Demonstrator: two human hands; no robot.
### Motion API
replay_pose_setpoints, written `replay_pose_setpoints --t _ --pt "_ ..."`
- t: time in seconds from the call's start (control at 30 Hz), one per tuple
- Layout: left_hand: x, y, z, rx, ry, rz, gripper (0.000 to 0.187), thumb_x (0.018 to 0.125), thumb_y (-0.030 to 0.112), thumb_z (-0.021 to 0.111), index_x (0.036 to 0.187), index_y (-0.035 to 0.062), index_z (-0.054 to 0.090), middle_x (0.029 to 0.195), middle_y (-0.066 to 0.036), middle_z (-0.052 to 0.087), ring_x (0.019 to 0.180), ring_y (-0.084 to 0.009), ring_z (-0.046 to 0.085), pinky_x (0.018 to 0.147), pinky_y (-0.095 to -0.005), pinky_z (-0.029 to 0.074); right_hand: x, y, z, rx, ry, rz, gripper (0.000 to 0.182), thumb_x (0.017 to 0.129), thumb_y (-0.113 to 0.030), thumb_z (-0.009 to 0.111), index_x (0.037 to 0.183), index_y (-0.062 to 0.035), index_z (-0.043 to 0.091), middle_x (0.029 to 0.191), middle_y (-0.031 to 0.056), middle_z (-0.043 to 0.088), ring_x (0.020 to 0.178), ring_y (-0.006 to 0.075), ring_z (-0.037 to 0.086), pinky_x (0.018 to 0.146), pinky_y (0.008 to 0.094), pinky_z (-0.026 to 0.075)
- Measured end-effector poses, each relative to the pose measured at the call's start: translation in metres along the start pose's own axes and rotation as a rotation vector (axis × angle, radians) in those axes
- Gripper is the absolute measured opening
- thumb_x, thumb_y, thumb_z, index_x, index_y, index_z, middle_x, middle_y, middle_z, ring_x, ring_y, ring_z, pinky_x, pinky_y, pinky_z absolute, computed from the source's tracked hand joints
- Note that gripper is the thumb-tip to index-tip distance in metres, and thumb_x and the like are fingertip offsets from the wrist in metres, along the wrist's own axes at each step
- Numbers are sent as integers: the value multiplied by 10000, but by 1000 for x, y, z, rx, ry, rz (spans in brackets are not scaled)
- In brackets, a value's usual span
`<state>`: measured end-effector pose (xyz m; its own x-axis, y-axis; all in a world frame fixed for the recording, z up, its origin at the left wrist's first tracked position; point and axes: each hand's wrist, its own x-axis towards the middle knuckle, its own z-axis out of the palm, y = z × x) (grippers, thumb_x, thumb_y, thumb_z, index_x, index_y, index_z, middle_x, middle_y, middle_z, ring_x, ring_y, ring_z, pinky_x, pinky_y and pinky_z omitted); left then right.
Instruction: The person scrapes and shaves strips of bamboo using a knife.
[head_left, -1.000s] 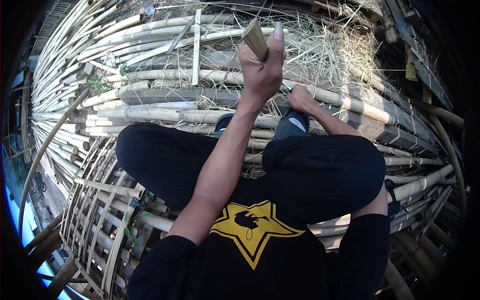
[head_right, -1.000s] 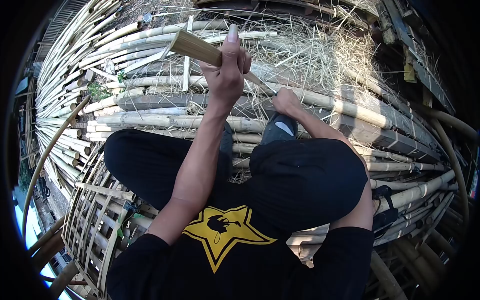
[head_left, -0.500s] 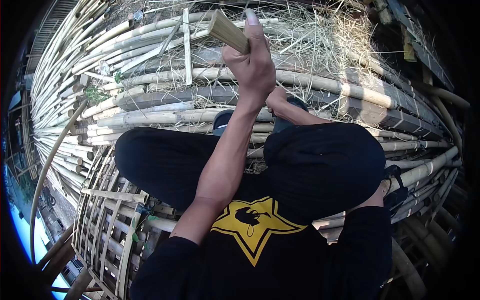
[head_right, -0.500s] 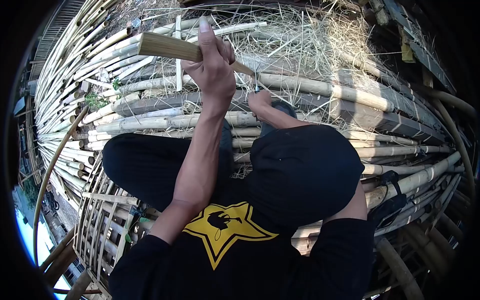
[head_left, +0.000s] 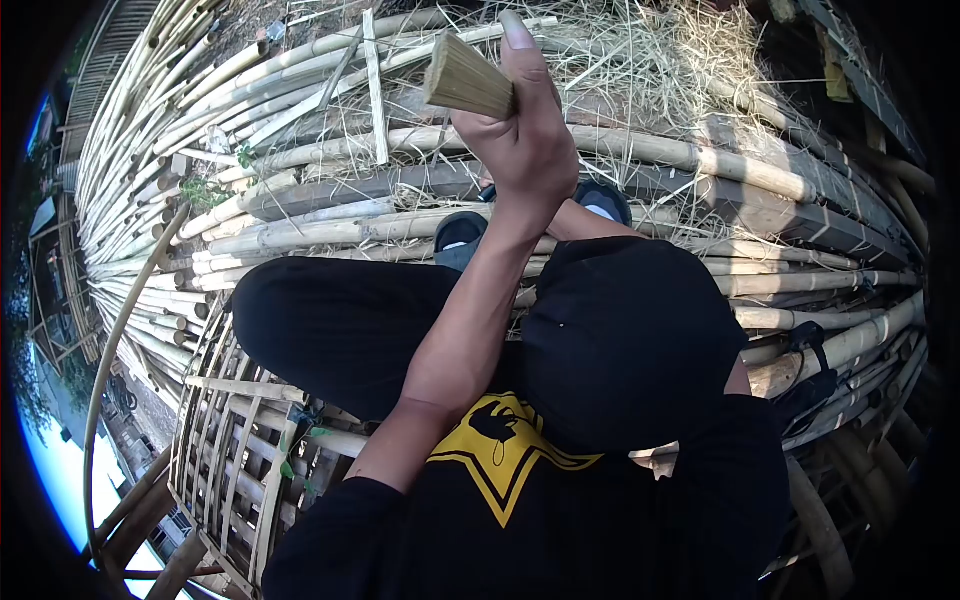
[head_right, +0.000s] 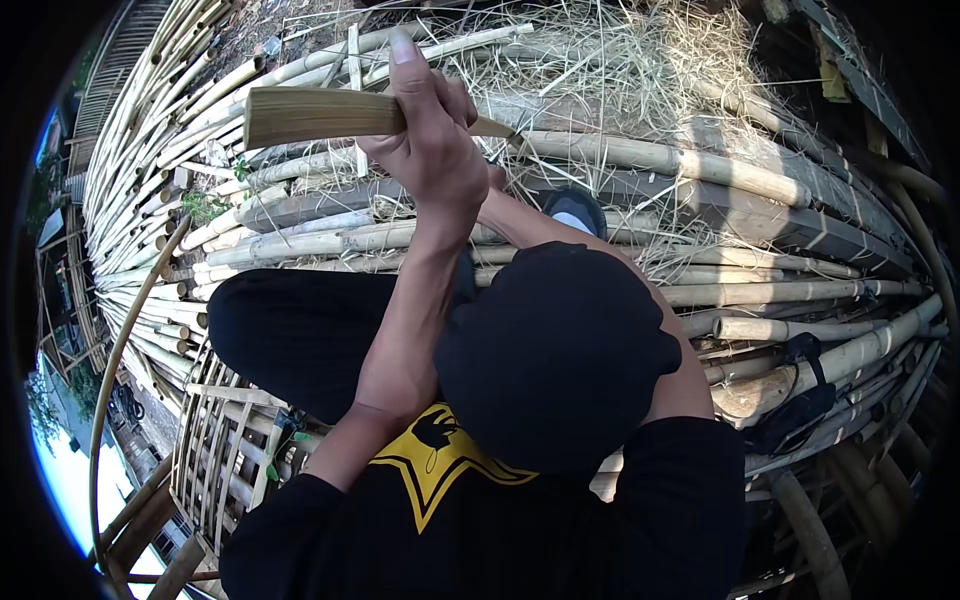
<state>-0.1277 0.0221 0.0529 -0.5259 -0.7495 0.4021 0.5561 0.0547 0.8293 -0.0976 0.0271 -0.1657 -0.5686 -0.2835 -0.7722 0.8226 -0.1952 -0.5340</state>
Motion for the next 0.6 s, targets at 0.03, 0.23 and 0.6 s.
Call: replay_pose_setpoints --t 0.03,0.23,0.6 --pt "4 0 -1 15 -24 3 468 986 222 509 554 90 390 440 31 273 366 -50 252 362 -255 245 -1 -3 -3 14 -26 31 200 899 -190 504 757 -49 493 556 37 435 412 143 426 377 327 352" --pt "42 -3 -45 -213 -115 -81 414 989 177 505 594 59 537 426 37 334 364 -35 296 352 -243 237 -16 -62 -61 -513 -170 272 308 918 -275 518 702 -62 469 532 51 462 421 181 456 406 332 356" --pt "44 -1 -55 -264 -137 -156 295 1000 159 480 839 4 673 441 44 311 371 -44 250 369 -251 218 -5 -133 -94 -1815 -128 -716 421 957 -406 442 957 -14 594 761 269 630 774 463 614 715 547 478"
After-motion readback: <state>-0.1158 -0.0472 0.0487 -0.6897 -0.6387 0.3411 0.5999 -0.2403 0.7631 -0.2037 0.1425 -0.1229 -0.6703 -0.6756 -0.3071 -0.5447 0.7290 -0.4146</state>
